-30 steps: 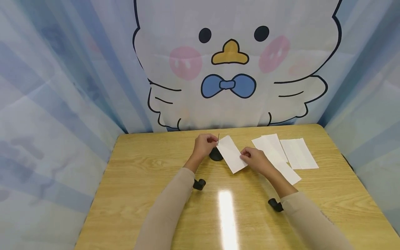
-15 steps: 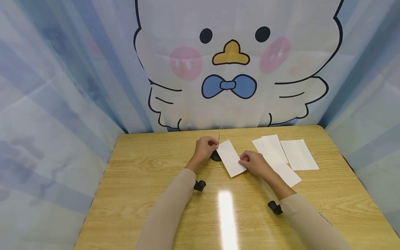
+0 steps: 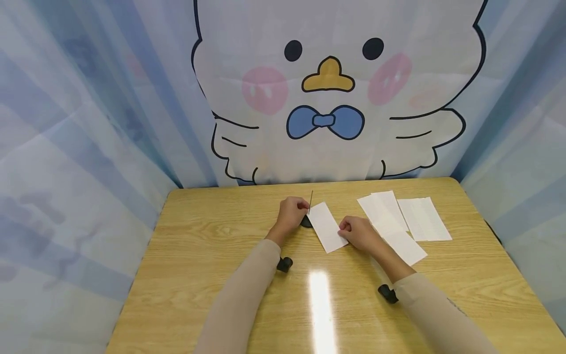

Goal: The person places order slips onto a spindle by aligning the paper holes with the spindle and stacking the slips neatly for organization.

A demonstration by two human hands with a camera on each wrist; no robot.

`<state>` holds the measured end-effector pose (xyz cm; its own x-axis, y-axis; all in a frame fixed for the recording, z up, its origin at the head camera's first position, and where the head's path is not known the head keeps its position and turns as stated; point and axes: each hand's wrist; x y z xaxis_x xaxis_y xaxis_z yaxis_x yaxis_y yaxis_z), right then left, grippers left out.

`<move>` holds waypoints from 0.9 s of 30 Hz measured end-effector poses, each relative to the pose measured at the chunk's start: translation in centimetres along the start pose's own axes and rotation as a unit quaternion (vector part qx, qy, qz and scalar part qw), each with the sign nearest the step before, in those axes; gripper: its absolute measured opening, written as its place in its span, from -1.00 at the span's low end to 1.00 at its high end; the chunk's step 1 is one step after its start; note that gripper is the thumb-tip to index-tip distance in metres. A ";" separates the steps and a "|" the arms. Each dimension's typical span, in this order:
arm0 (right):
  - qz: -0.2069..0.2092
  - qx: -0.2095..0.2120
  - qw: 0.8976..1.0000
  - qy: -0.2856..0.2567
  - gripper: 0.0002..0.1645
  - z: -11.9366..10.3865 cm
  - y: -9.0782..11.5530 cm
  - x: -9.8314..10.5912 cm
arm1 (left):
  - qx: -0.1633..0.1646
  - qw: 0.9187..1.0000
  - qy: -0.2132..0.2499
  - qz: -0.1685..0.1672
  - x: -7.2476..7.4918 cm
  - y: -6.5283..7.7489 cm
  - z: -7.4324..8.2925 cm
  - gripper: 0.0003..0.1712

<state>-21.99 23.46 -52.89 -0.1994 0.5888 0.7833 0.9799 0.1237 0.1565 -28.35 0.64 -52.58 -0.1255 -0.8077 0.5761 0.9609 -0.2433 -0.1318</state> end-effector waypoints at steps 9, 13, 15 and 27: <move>0.017 -0.001 1.000 0.016 -0.90 -0.5 0.5 0.3 | 0.004 1.000 0.005 0.003 0.0 0.1 0.0 -0.88; 0.024 0.009 0.999 0.019 -0.90 -0.2 0.9 0.8 | 0.006 1.000 0.005 0.000 0.3 0.4 0.0 -0.89; 0.026 0.013 0.999 0.018 -0.88 0.0 1.1 1.2 | 0.007 1.000 0.008 -0.001 0.6 0.6 -0.1 -0.87; 0.054 0.013 0.998 -0.013 -0.61 2.9 2.5 4.7 | -0.003 0.998 0.026 -0.058 2.0 1.7 -0.6 -0.63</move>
Point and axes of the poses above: each hand's wrist, its own y-axis away from the middle knuckle, its own x-axis out of the back of the hand, z = x × y, and after that the axes turned 5 degrees about -x, right-handed
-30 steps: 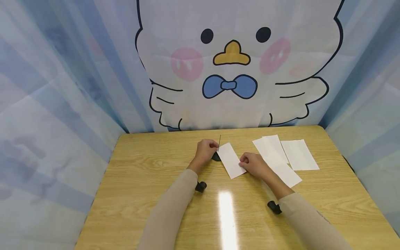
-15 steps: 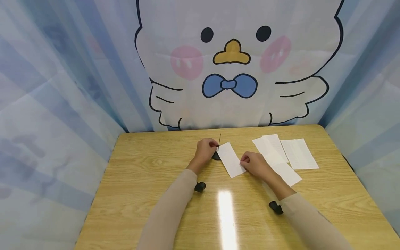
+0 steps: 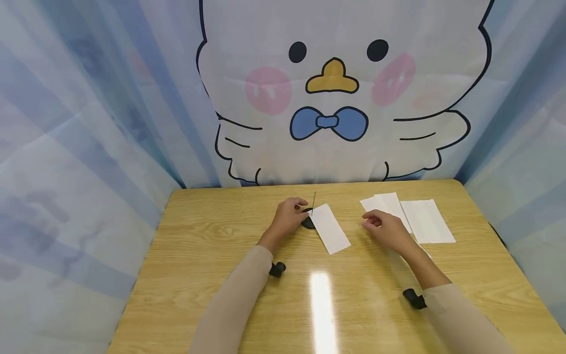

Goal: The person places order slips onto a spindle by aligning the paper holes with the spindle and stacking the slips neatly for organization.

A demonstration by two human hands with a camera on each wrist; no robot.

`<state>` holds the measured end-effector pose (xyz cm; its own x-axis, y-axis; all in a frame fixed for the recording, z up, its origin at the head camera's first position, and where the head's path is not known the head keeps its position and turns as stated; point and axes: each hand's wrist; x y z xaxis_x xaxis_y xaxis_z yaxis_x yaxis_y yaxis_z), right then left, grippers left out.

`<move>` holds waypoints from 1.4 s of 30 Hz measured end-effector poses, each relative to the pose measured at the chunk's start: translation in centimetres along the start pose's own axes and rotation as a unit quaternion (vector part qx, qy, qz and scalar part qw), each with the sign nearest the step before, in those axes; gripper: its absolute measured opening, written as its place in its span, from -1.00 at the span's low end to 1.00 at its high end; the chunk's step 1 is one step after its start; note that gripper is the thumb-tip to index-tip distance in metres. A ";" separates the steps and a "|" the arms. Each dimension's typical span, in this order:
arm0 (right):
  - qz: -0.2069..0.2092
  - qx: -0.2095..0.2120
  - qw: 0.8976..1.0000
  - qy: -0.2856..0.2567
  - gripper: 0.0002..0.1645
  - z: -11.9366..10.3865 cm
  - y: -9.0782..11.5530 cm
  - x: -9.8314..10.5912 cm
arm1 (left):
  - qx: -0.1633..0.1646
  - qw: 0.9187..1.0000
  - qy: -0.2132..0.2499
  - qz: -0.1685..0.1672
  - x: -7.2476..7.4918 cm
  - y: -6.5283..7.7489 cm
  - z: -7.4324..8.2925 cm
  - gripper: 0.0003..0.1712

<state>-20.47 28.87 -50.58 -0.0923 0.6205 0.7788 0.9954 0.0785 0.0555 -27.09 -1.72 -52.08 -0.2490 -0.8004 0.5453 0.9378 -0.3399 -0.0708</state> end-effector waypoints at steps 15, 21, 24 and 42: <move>0.032 -0.029 0.998 0.039 -0.35 5.6 1.9 5.0 | -0.042 0.992 -0.102 -0.053 -0.1 0.3 -1.0 -0.29; 0.042 -0.045 0.997 0.054 -0.34 8.0 2.8 6.7 | -0.051 0.986 -0.145 -0.057 -0.5 0.4 -1.3 -0.24; 0.046 -0.057 0.996 0.057 -0.32 9.1 3.3 7.3 | -0.055 0.985 -0.153 -0.054 -0.7 0.5 -1.5 -0.27; 0.066 -0.134 0.986 0.074 -0.18 13.4 4.5 9.2 | -0.043 0.978 -0.202 -0.027 -1.3 0.6 -1.6 -0.32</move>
Point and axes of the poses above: each hand's wrist, its own y-axis away from the middle knuckle, its own x-axis out of the back of the hand, z = x × y, and after that the axes turned 5 degrees about -x, right-handed
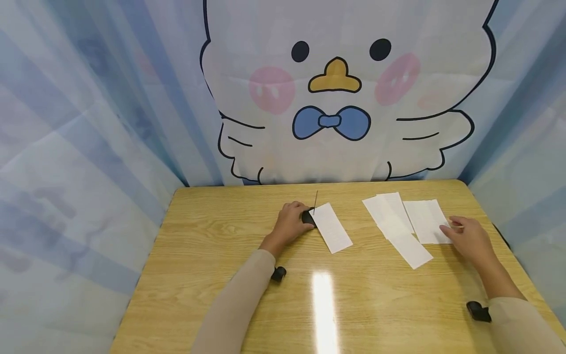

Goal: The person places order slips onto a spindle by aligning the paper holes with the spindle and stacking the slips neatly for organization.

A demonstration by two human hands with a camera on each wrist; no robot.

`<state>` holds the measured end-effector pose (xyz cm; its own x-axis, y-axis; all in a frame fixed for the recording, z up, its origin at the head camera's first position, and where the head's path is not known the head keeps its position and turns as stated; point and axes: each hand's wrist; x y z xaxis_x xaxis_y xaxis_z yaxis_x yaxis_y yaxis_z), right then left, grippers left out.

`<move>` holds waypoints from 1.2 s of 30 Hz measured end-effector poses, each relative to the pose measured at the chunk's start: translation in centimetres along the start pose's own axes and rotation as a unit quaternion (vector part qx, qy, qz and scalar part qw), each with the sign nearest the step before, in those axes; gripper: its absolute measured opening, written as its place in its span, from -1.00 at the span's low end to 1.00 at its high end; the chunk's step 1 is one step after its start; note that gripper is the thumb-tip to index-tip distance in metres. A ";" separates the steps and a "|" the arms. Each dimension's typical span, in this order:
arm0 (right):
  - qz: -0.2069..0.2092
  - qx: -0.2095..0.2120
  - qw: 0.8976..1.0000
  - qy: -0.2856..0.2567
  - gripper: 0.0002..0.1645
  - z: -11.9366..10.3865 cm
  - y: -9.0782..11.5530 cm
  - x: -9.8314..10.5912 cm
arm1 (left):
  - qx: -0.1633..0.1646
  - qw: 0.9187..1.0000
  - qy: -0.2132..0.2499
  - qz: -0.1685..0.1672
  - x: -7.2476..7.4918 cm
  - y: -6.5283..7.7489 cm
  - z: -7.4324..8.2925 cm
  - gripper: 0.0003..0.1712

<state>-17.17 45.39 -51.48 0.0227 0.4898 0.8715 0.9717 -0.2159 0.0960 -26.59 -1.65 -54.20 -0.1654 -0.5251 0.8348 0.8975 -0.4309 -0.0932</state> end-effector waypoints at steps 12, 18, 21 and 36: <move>0.002 -0.002 1.000 0.003 -0.06 1.7 -0.3 -0.4 | 0.010 1.000 -0.004 -0.002 0.0 -0.3 0.0 -0.31; 0.011 -0.031 0.999 0.013 -0.04 1.8 -0.7 -0.7 | 0.013 1.000 0.001 -0.005 0.1 -0.3 -0.1 -0.31; 0.009 -0.040 0.999 0.021 -0.07 1.6 -0.5 -0.8 | 0.018 1.000 0.002 -0.010 0.1 -0.2 0.0 -0.30; -0.019 -0.063 0.997 0.033 -0.22 1.0 -0.9 -1.0 | 0.024 1.000 -0.008 -0.007 0.0 -0.2 0.2 -0.30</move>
Point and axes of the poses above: each hand's wrist, its own y-axis away from the middle knuckle, its own x-axis out of the back of the hand, z = x × y, and after that the axes turned 5 degrees about -x, right-handed
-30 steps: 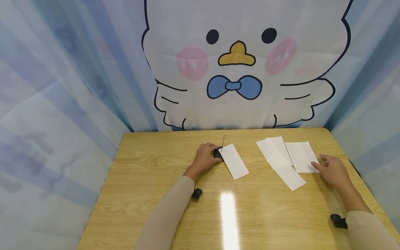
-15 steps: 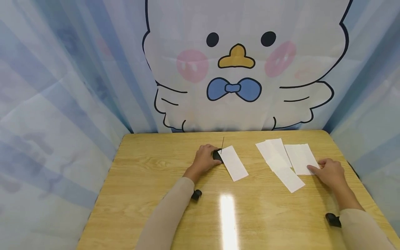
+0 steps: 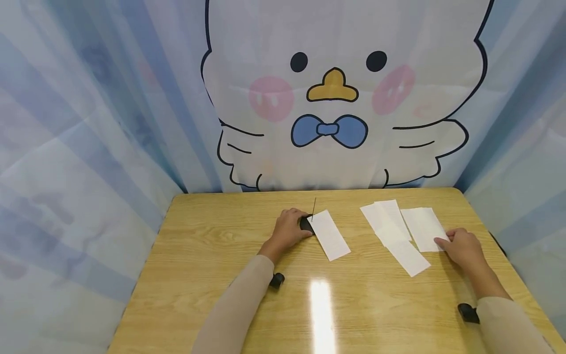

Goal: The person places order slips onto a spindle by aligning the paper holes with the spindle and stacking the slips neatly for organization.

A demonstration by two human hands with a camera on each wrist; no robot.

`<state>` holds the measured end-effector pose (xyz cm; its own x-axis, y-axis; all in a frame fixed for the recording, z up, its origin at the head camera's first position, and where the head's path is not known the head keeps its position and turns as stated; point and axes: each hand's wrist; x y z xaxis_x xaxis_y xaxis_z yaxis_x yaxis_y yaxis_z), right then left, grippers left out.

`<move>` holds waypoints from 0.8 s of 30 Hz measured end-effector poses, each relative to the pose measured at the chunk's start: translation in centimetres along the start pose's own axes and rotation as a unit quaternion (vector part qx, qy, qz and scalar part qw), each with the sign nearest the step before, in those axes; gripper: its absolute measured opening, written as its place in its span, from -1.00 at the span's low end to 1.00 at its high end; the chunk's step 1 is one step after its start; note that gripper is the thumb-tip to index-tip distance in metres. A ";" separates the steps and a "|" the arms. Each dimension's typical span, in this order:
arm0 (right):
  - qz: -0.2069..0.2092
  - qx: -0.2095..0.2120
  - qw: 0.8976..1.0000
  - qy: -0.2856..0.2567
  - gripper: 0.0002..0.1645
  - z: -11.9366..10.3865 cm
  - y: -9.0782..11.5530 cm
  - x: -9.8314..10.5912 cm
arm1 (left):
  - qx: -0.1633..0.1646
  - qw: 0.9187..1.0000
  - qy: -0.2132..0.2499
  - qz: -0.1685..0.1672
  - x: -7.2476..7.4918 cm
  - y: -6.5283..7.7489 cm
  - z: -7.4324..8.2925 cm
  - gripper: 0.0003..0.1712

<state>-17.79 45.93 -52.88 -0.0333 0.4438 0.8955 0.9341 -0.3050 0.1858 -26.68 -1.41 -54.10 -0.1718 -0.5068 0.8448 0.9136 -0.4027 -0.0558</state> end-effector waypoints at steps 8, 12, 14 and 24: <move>-0.015 -0.022 1.000 -0.008 -0.19 -0.3 -0.1 0.1 | -0.006 1.000 -0.001 0.001 -0.1 0.0 -0.1 -0.31; -0.014 -0.019 1.000 -0.013 -0.31 -0.4 -0.3 0.1 | -0.005 1.000 0.000 0.001 -0.1 0.0 -0.1 -0.30; -0.010 -0.022 0.999 -0.021 -0.35 -0.4 -0.4 0.0 | -0.003 1.000 0.001 0.000 -0.1 0.0 -0.2 -0.30; -0.024 -0.075 0.994 -0.074 -0.15 -0.8 -0.1 0.0 | -0.002 1.000 0.005 0.001 -0.2 -0.1 -0.3 -0.30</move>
<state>-18.16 45.28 -52.59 -0.0144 0.5765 0.8170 0.8690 -0.3970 0.2954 -26.81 -1.53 -54.45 -0.1731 -0.5155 0.8392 0.9129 -0.4039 -0.0598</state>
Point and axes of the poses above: each hand's wrist, its own y-axis away from the middle knuckle, its own x-axis out of the back of the hand, z = x × y, and after that the axes turned 5 degrees about -x, right-handed
